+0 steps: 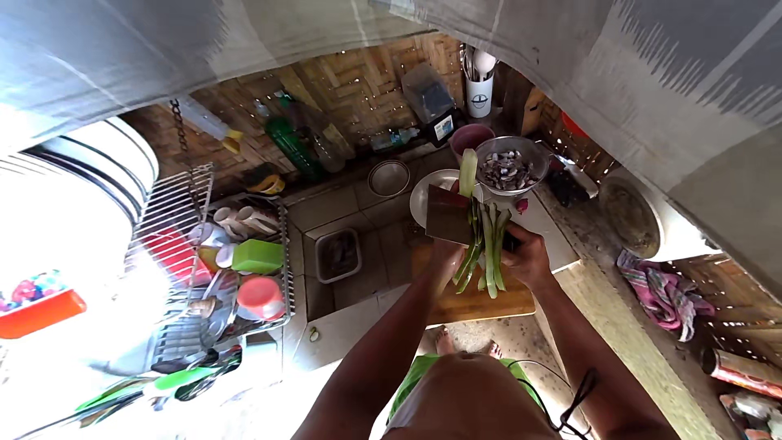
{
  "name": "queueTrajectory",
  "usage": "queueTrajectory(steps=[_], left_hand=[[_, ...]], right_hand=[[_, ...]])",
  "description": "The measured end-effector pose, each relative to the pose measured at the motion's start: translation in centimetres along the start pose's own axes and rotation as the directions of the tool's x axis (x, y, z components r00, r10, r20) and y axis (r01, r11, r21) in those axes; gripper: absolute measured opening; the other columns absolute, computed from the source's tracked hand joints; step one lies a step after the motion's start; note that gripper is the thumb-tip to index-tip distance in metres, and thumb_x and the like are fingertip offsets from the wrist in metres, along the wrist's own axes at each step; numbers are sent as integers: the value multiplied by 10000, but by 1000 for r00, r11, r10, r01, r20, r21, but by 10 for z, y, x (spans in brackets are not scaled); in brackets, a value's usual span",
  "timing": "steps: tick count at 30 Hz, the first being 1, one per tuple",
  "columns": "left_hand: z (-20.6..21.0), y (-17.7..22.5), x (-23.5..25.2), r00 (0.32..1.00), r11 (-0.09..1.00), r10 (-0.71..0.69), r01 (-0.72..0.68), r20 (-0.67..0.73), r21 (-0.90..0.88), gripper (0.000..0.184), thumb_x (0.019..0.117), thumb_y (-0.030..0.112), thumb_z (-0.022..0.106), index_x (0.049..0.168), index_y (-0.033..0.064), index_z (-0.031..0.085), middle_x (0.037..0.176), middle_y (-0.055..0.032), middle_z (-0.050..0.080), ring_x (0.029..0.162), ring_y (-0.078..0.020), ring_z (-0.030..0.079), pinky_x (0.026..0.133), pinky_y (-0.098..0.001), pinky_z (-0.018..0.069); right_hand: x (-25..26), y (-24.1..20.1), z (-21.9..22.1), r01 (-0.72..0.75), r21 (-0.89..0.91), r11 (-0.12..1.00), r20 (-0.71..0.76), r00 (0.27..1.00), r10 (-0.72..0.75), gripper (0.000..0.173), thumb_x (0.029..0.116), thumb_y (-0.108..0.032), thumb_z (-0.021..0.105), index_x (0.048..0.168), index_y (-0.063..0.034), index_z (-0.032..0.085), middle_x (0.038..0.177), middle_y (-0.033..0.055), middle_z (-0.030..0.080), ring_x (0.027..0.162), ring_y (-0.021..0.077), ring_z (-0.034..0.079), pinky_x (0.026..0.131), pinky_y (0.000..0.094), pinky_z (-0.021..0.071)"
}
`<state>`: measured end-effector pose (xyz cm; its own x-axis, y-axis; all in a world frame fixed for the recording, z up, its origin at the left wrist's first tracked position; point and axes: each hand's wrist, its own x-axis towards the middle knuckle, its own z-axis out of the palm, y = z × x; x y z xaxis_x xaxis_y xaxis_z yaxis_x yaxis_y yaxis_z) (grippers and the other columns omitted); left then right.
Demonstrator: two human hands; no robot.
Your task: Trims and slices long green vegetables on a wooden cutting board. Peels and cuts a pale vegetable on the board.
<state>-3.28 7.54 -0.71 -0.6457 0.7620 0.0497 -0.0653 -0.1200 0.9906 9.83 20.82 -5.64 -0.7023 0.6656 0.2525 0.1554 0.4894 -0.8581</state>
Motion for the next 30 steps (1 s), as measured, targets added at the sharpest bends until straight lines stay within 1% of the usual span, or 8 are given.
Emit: queueTrajectory(steps=[2,5,9,13,16,21,24,30], left_hand=[[-4,-4,0,999,999,-47,47,22,26,717,973,351,650,1612,322,326,1384,-12,605,1073,-112,630,844,-330,568],[2,-1,-7,984,989,-124,134,-129,70,368,1008,118,614,1372,126,566,979,-10,651,752,-45,588,657,-229,522],[7,-10,-6,963,982,-158,131,-218,-135,157,1017,-3,544,1154,59,590,867,21,638,765,-36,624,700,-227,553],[1,-30,-3,976,964,-145,103,-162,-244,319,1117,322,419,1368,183,559,1090,-63,702,938,-172,695,818,-383,608],[-13,-51,-1,964,969,-165,120,-207,-216,470,1112,423,400,1535,224,451,1094,-96,671,842,-191,660,707,-354,581],[-38,-68,-5,946,984,-148,114,-288,-134,449,1000,208,658,1424,132,532,1059,-100,670,851,-196,664,755,-365,588],[-39,-69,-9,933,994,-101,83,-346,-66,498,908,-3,632,1364,70,447,996,-117,638,804,-224,677,742,-399,615],[11,-44,-10,974,853,-32,144,-224,502,513,923,254,725,1333,53,490,921,-80,658,774,-194,662,707,-419,586]], right_hand=[[0,-1,2,4,-39,999,-13,1000,-4,434,771,-400,806,1138,-172,766,881,33,751,790,178,714,721,510,586],[-1,-1,3,-15,-92,996,-16,1000,14,437,773,-409,803,1127,-157,763,867,48,745,779,202,709,712,527,577],[-1,-1,4,-31,-152,988,-63,998,22,450,771,-410,809,1129,-142,767,898,82,751,805,260,716,719,575,564],[3,5,0,-95,-128,987,-110,991,81,473,794,-418,796,1184,-153,749,910,89,749,803,266,714,719,580,567],[5,13,-8,-144,-155,977,-123,984,126,475,807,-424,797,1204,-168,742,901,101,747,800,293,713,708,606,558],[8,22,-23,-270,-284,920,-110,962,248,535,822,-499,818,1241,-181,721,928,159,745,848,379,715,736,667,540],[11,22,-33,-361,-437,824,-62,926,372,570,851,-500,808,1335,-229,676,988,201,744,920,441,711,775,693,529],[10,22,-44,-451,-595,666,-11,833,554,590,882,-552,755,1395,-295,618,1074,190,744,1027,434,701,852,684,520]])
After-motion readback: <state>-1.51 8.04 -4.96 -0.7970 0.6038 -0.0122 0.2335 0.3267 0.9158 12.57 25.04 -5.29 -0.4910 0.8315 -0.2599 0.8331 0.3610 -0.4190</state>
